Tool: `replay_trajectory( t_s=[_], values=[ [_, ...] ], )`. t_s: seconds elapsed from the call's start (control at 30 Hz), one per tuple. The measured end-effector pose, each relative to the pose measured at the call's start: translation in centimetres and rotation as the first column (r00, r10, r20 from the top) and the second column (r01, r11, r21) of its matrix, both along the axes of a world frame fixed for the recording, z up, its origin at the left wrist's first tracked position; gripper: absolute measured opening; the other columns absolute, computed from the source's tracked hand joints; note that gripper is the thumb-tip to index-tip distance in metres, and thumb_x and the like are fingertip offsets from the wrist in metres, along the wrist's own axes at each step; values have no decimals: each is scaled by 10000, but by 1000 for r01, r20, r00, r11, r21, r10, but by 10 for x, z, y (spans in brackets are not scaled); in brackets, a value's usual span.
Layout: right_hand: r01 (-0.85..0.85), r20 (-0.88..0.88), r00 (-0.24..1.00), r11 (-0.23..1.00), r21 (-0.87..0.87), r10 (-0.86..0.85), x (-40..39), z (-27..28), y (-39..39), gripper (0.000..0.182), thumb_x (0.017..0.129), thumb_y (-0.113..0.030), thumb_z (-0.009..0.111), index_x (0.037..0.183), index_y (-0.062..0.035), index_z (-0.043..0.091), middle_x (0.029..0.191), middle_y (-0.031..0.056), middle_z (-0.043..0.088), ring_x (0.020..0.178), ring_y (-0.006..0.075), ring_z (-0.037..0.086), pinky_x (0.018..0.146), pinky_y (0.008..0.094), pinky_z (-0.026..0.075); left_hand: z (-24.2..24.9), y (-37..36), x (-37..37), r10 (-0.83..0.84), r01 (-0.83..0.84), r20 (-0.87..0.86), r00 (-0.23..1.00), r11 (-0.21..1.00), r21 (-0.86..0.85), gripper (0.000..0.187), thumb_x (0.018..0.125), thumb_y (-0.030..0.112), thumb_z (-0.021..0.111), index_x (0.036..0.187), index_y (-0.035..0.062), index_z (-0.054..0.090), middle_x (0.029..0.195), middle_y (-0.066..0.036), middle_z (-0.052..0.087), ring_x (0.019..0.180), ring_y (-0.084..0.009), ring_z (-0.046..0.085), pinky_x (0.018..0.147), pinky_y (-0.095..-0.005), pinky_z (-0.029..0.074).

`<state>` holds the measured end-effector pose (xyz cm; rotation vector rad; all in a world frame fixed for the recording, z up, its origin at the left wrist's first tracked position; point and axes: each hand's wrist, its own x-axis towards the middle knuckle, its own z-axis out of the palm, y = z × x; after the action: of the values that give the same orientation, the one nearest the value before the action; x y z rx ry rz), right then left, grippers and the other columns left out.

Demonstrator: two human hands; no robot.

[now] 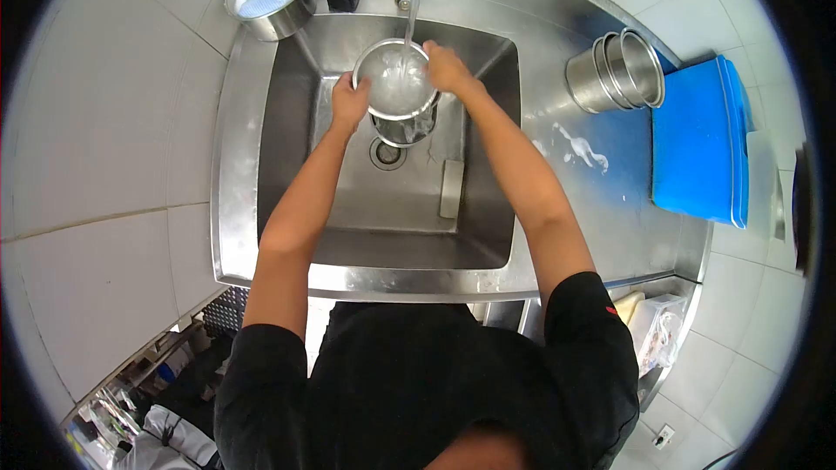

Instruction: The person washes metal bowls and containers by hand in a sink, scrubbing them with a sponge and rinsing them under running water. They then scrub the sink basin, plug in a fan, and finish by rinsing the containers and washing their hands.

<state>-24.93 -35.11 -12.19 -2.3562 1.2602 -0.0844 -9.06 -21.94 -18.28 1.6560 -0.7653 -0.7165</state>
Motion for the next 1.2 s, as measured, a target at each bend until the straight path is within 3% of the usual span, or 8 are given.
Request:
replay_trajectory(
  t_s=[0.37,0.43,0.53,0.63,0.7,0.9,1.13,1.2],
  values=[
    [-281,-100,957,957,-75,273,36,-25,22,306,832,-115,406,1054,48,540,1084,244,565,984,387,566,849,442,458,22,33,34,28,-31,13,1000,978,208,278,776,167,609,948,-34,525,724,-109,589,555,-178,567,465,-318,471],
    [-164,118,975,971,-176,186,34,-24,33,304,818,-162,467,1016,48,564,1062,226,578,961,374,578,840,430,463,37,38,38,80,-75,-17,997,977,201,312,813,256,613,921,-30,548,712,-115,588,539,-176,563,480,-315,473],
    [-150,310,947,971,187,86,8,-13,38,336,765,-232,572,974,30,582,970,222,604,872,338,601,755,421,475,37,38,58,-63,9,330,942,987,163,413,845,388,574,946,-13,587,736,-69,590,575,-126,551,445,-286,455],
    [-91,552,800,862,499,-235,-19,-3,58,237,745,-174,582,865,30,560,774,160,602,696,220,593,590,372,468,92,46,31,-133,140,-83,988,986,86,398,898,426,480,880,42,584,676,-12,551,526,-55,480,397,-188,364],
    [-24,646,697,890,455,-311,-42,6,69,164,736,-125,564,785,25,519,691,94,558,616,157,539,522,333,441,107,50,14,-171,169,-178,969,985,-26,378,918,403,447,881,42,553,696,-2,557,487,-57,428,410,-195,358],
    [34,718,541,864,502,-438,-167,63,97,123,756,-98,543,787,-2,472,650,38,491,521,111,497,443,276,420,131,72,-78,-219,222,-103,970,975,15,418,912,424,453,996,23,532,866,-52,615,608,-100,580,426,-185,337],
    [508,608,572,820,265,-551,-426,118,154,246,798,-190,585,938,-6,502,716,39,519,570,109,512,474,274,454,95,109,-247,-651,644,-88,754,759,-99,238,891,236,551,985,17,542,834,-72,620,674,-116,595,576,-228,467],
    [729,587,402,634,259,-703,-500,122,178,289,785,-169,571,1028,-14,542,745,34,558,570,91,502,474,257,435,93,122,-301,-763,759,-34,645,645,-84,225,878,217,573,981,19,547,831,-66,613,708,-126,597,621,-255,486]
  ],
)
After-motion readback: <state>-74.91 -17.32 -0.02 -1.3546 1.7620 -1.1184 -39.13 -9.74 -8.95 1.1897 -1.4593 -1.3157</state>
